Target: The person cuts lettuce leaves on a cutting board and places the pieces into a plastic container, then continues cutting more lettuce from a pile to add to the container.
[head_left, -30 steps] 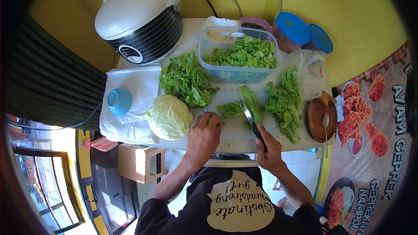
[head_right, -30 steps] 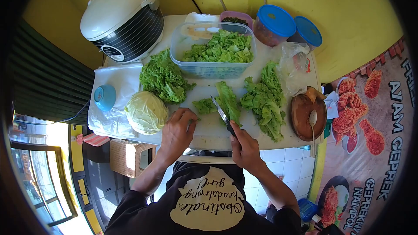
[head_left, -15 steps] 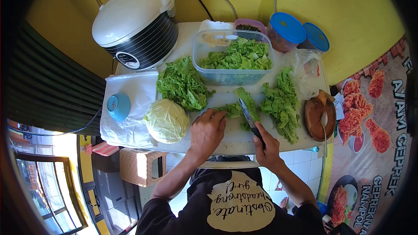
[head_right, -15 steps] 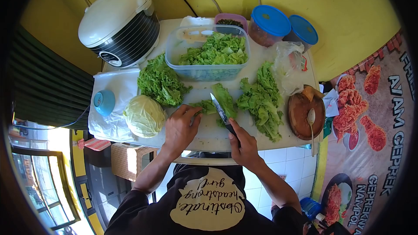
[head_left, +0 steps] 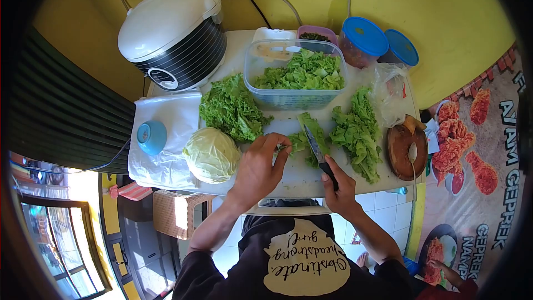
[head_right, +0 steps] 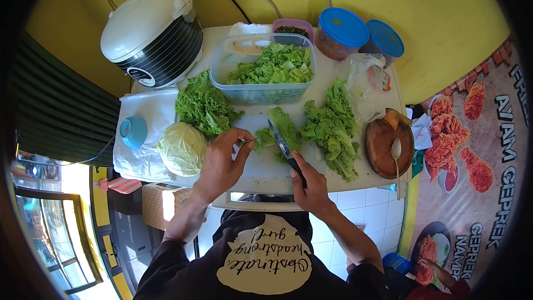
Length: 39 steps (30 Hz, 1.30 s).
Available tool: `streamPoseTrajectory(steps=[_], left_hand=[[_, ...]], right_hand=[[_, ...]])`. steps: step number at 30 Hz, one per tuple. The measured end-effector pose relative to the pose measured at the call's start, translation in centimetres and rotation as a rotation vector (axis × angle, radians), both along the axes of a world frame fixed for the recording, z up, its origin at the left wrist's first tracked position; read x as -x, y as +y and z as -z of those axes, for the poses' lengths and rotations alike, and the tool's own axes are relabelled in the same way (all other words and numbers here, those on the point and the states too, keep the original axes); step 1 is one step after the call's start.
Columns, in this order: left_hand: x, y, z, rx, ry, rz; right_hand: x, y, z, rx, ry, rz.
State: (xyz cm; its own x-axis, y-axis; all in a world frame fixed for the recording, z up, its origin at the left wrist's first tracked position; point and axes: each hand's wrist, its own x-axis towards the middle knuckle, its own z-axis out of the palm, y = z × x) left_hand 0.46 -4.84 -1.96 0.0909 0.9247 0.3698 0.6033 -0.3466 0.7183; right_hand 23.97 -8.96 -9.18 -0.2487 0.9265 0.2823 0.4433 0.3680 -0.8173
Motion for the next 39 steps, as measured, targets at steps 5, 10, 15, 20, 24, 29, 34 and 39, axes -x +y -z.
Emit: streamPoseTrajectory(steps=[5,10,15,20,24,29,34,39], left_hand=[[0.2,3.3,-4.1,-0.004,-0.096,0.007],[0.2,7.6,-5.2,-0.116,-0.080,-0.148],[0.2,9.0,-2.9,-0.420,0.250,-0.290],[-0.2,4.9,0.2,-0.443,0.101,-0.102],[0.1,2.3,3.3,-0.158,0.378,0.111],[0.5,1.2,3.8,-0.143,0.360,0.065],[0.7,0.8,2.5,0.079,0.350,0.122],[0.7,0.8,1.8,0.114,0.366,0.153]], right_hand=[[0.2,0.3,0.8,-0.136,0.023,0.014],[0.0,0.0,0.9,-0.073,0.018,0.014],[0.0,-0.5,0.6,-0.053,0.010,0.044],[0.1,-0.3,0.4,-0.014,0.102,0.065],[0.4,-0.2,1.1,-0.046,0.178,0.079],[0.0,-0.3,1.0,-0.018,0.155,0.060],[0.1,-0.4,1.3,-0.041,0.172,0.075],[0.1,-0.3,1.2,-0.058,0.169,0.077]])
